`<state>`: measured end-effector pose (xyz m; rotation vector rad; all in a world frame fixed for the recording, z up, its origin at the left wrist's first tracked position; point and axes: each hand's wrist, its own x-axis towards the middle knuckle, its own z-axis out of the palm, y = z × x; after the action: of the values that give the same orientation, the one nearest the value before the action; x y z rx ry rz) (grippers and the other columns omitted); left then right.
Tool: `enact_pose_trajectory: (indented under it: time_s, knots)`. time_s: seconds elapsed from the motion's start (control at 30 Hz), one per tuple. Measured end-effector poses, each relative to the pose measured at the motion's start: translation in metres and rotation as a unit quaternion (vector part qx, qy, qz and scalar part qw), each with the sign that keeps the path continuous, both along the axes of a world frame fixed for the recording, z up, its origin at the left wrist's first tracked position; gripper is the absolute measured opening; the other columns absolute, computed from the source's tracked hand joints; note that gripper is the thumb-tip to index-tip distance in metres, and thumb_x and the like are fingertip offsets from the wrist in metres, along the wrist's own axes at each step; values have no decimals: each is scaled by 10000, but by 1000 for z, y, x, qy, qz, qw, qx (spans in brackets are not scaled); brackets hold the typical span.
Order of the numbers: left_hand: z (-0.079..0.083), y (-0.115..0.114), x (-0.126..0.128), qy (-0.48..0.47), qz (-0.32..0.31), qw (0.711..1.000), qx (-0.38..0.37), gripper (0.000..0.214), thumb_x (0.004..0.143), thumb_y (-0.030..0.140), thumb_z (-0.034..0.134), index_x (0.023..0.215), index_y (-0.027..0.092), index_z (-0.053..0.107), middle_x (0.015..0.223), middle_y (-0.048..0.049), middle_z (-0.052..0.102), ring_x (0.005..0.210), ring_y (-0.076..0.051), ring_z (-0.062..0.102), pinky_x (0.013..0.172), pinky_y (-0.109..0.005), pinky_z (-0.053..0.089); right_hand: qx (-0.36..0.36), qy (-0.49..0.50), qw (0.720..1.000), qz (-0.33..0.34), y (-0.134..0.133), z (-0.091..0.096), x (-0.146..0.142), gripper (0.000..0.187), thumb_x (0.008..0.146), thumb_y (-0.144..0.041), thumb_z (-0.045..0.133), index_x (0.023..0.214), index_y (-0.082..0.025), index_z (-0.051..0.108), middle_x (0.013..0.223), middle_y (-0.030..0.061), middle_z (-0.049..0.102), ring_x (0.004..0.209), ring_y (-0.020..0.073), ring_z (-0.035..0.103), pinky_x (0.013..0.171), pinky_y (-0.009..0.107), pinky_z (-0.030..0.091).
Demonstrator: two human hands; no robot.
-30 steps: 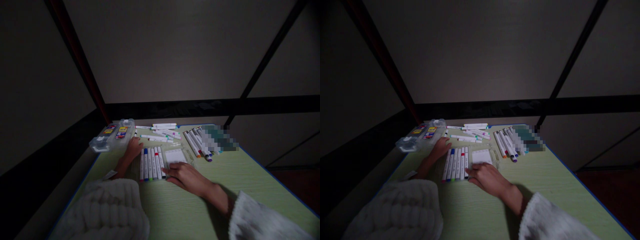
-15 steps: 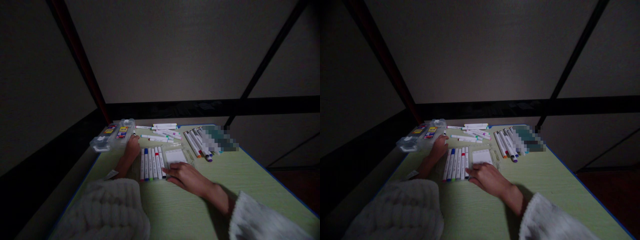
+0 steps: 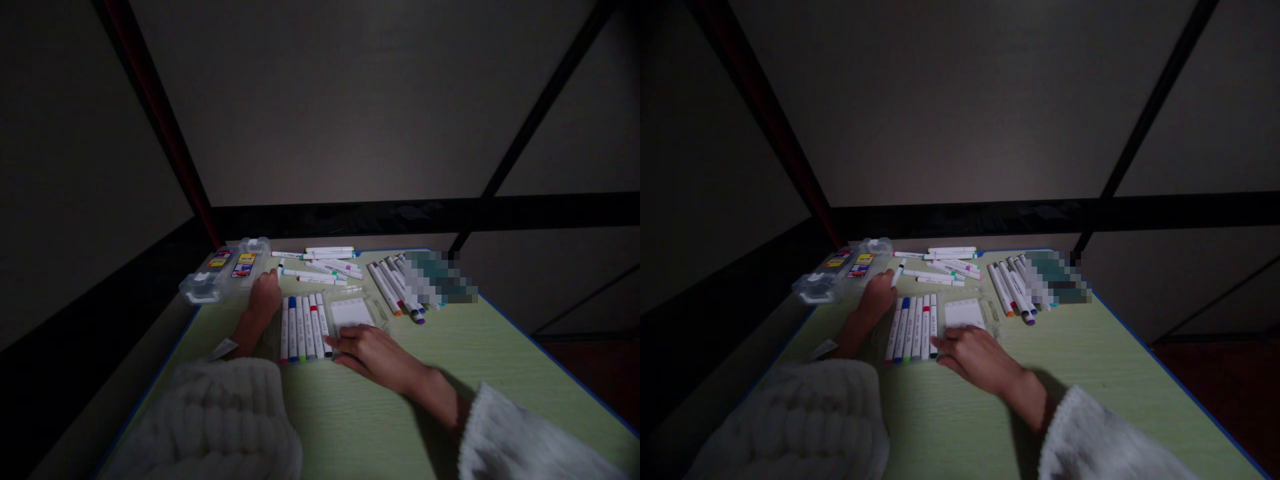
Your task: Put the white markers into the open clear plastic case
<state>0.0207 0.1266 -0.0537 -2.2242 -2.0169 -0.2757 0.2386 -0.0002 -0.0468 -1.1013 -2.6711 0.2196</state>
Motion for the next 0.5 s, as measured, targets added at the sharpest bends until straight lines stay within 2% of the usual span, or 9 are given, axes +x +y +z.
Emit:
enact_pose_trajectory:
  time_s: [0.23, 0.5]
  knots:
    - [3, -1, 0, -33, 4, 999, 4, 240, 720, 81, 390, 935, 91, 495, 863, -159, 596, 833, -239, 580, 722, -323, 424, 1, -2, 1000, -3, 0, -1, 0, 339, 871, -324, 407, 1162, -193, 522, 858, 56, 600, 775, 172, 556, 670, 280, 415]
    - [7, 6, -2, -72, 5, 997, 18, 316, 692, 58, 385, 967, 130, 522, 772, -102, 615, 793, -225, 584, 698, -305, 426, -4, -5, 1000, 0, 0, -1, 1, 343, 873, -331, 401, 1166, -196, 518, 879, 61, 605, 792, 175, 561, 687, 287, 418]
